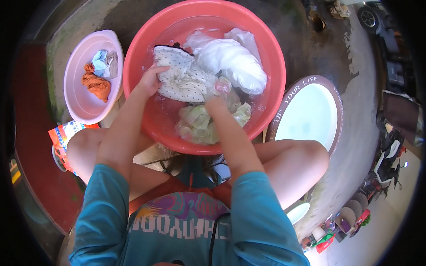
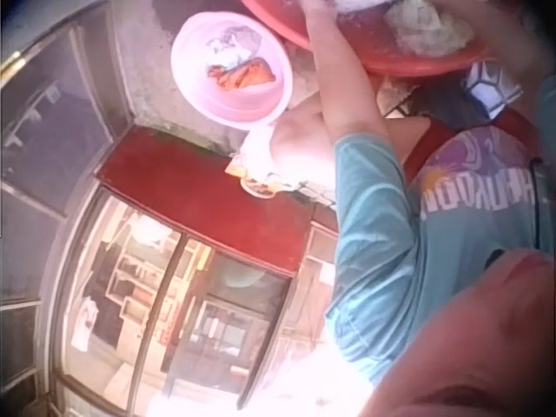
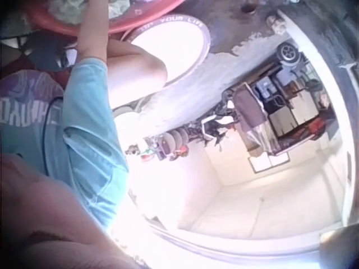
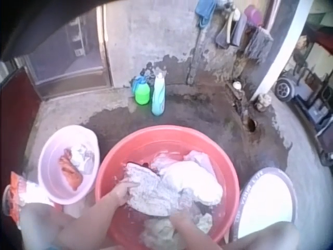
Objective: The person rearranges wash basins, then washes, scrubs, and wrings out clothes in a basin filled with soapy water by hand.
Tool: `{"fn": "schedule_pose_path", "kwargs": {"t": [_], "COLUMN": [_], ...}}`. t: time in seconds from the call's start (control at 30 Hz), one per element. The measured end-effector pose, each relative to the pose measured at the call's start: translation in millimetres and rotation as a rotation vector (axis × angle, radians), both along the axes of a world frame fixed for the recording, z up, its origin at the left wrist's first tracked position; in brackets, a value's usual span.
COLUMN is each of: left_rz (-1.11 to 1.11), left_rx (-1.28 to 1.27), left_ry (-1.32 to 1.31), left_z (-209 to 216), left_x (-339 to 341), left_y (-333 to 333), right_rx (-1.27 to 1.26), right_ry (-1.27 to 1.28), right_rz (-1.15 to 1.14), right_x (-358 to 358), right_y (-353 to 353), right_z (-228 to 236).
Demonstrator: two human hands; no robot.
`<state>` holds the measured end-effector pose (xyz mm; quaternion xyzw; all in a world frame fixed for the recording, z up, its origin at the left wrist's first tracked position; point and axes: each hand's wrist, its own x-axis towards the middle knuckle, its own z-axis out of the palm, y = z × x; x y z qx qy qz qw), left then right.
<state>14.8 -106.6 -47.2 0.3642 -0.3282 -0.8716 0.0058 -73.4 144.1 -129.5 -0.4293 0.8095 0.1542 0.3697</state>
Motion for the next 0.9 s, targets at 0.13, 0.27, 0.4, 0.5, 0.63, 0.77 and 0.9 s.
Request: {"fn": "schedule_pose_path", "kwargs": {"t": [0.13,0.27,0.4,0.5,0.63,0.77,0.9], "left_rz": [-0.308,-0.815,-1.033,-1.049,-0.363,-0.438,0.002], "left_rx": [-0.363,-0.96,-1.373,-1.616,-1.135,-0.186,-0.153], "left_ry": [-0.071,0.292,0.319,0.12,-0.358,-0.468,-0.499], "left_z": [38,53,51,56,29,24,26], "left_x": [13,48,82,84,71,75,75], "left_y": [40,97,115,102,111,137,143], "right_rx": [0.068,-0.6,-0.725,-0.753,-1.111,-1.336,-1.607], "right_ry": [-0.141,-0.175,-1.27,-1.472,-1.865,-1.33,-1.314], "right_rz": [0.343,-1.066,-1.805,-1.755,-1.658,-1.115,-1.576], "right_x": [-25,-44,-6,33,56,55,26], "right_y": [-25,-5,3,-3,13,30,55], "right_z": [56,74,74,103,130,172,173]}}
